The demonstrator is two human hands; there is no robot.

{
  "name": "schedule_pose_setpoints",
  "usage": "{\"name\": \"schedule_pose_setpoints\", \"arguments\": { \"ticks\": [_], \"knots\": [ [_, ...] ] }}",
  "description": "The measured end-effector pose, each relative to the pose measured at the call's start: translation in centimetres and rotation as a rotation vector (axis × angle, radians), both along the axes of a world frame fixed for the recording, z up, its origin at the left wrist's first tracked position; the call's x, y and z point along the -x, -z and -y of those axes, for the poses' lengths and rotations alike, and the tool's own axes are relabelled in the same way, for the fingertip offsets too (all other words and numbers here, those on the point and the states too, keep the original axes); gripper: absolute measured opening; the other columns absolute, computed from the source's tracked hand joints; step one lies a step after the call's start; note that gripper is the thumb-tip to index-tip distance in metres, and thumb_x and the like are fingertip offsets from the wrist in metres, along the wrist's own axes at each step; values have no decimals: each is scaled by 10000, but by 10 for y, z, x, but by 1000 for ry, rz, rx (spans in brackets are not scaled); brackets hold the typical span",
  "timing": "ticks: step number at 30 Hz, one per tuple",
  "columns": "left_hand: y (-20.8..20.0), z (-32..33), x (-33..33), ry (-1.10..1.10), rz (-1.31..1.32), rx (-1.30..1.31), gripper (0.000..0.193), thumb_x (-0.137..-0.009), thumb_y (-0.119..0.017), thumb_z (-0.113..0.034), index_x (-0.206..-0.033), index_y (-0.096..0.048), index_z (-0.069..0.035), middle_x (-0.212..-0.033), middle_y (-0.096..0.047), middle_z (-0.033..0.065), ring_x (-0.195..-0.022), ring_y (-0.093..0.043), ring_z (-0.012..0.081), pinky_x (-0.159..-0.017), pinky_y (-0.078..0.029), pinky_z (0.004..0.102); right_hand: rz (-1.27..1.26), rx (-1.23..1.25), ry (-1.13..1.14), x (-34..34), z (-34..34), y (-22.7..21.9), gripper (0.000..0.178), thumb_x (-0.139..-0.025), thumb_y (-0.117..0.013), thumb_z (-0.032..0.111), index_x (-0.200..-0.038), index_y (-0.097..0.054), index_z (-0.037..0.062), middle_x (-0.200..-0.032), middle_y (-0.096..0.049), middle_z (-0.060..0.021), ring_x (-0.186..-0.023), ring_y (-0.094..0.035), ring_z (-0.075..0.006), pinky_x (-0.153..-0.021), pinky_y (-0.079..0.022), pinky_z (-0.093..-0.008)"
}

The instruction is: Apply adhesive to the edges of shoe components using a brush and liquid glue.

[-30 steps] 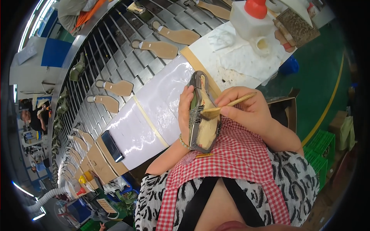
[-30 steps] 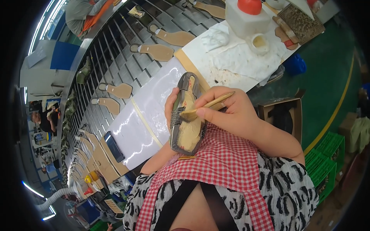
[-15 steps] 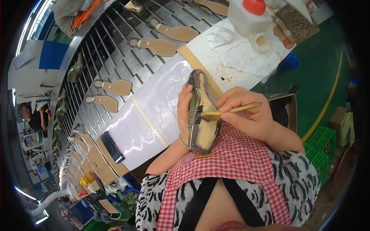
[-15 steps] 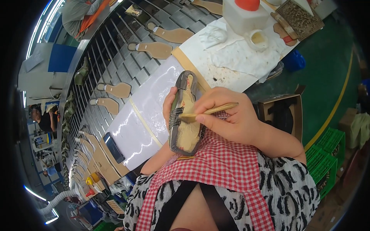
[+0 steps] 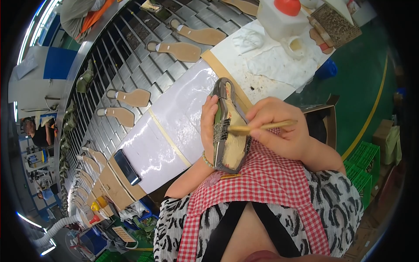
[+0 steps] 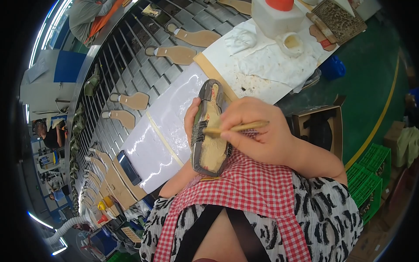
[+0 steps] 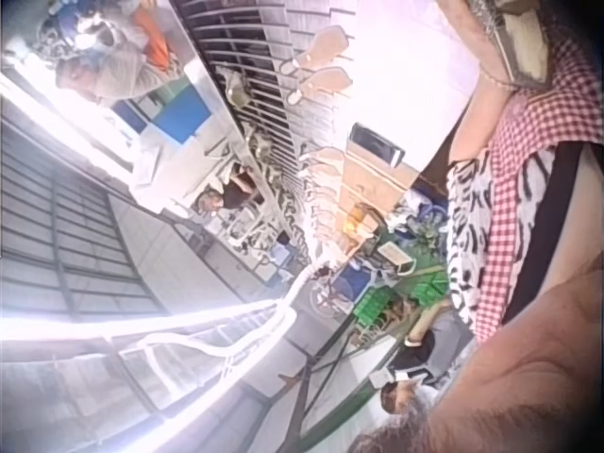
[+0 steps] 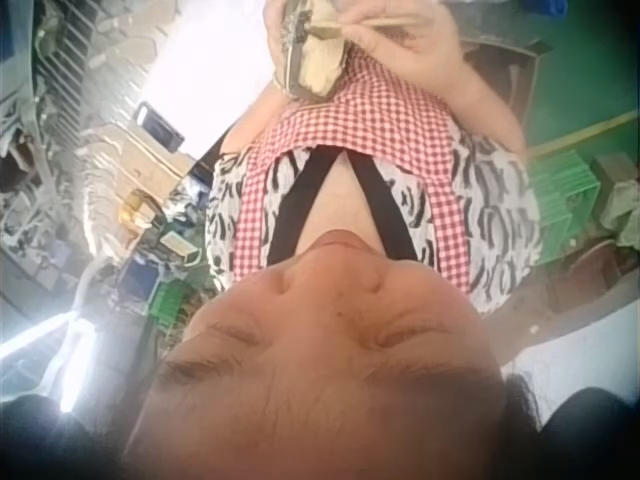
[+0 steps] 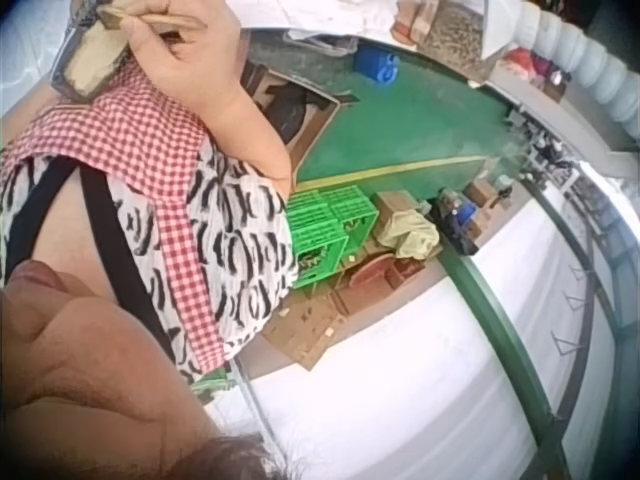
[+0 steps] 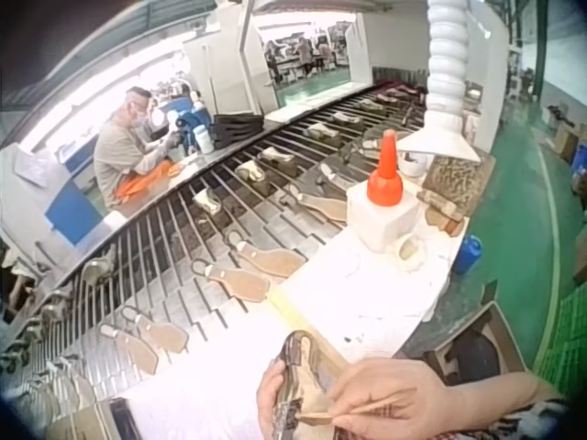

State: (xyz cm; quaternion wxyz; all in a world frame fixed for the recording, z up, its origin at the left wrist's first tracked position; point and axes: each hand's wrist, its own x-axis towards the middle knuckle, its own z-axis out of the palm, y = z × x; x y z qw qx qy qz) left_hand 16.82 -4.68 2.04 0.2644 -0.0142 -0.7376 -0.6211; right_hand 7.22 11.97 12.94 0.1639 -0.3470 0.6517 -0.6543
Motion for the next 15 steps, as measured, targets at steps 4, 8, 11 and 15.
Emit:
{"name": "schedule_pose_setpoints", "arguments": {
  "ticks": [4, 8, 11, 15],
  "knots": [
    [-13, 10, -2, -83, 39, 244, 848, -759, -788, -95, -1423, -260, -93, -1481, -279, 129, -1302, -410, 272, -1067, -387, 386, 25, 61, -163, 1, 2, -4, 107, -791, -685, -25, -895, -669, -5, -979, -638, -140, -906, -612, -186, -806, -472, -285],
    [-23, 32, -2, 11, 180, -687, 616, -813, -711, -100, -1355, -433, -13, -1352, -466, 125, -1230, -475, 228, -1037, -399, 347, 520, 225, -59, 3, -2, -14, 128, -818, -682, 44, -933, -649, -2, -1022, -631, -170, -931, -610, -192, -857, -467, -298],
    [-35, 72, -11, 50, 286, -615, 681, -822, -721, -303, -1363, -416, -23, -1308, -518, 145, -1216, -502, 266, -1041, -404, 401, 515, 311, -10, 12, -7, -4, 166, -860, -666, 92, -975, -615, -16, -1036, -637, -179, -949, -609, -194, -895, -464, -311],
    [-28, 96, 4, 211, 299, -830, 796, -792, -717, -470, -1371, -408, -20, -1285, -551, 177, -1164, -560, 311, -1011, -444, 441, 642, 370, 14, 20, -3, -3, 164, -890, -643, 96, -1009, -606, -11, -1008, -655, -132, -936, -617, -170, -883, -474, -310]
  ]
}}
